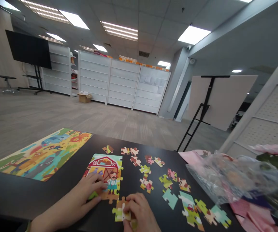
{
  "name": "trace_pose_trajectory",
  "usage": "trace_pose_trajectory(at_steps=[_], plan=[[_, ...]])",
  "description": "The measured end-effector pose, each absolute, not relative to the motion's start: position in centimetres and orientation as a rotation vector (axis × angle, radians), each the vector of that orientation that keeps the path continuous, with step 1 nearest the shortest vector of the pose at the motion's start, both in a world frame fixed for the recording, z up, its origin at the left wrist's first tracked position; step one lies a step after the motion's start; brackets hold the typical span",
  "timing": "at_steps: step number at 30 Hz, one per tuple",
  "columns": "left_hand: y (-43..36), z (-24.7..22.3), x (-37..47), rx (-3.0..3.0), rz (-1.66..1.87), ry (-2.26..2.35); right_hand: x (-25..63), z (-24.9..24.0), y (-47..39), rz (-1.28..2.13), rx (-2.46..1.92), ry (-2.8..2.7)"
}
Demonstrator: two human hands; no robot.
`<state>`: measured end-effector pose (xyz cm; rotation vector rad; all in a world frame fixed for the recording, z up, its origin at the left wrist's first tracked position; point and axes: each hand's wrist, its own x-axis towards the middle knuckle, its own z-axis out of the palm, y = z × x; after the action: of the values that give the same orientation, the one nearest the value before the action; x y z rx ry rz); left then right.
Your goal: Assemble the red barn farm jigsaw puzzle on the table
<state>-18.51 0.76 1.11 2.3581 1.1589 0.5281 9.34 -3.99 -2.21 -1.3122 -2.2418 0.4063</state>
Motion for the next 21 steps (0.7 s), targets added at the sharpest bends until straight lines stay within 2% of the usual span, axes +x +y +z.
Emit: trace_pose_trajectory(at_steps=[21], plan=[[0.75, 0.79, -18.64, 2.357, 0.533, 1.165, 9.6, -1.85, -4.05, 0.457, -1.288, -2.24]])
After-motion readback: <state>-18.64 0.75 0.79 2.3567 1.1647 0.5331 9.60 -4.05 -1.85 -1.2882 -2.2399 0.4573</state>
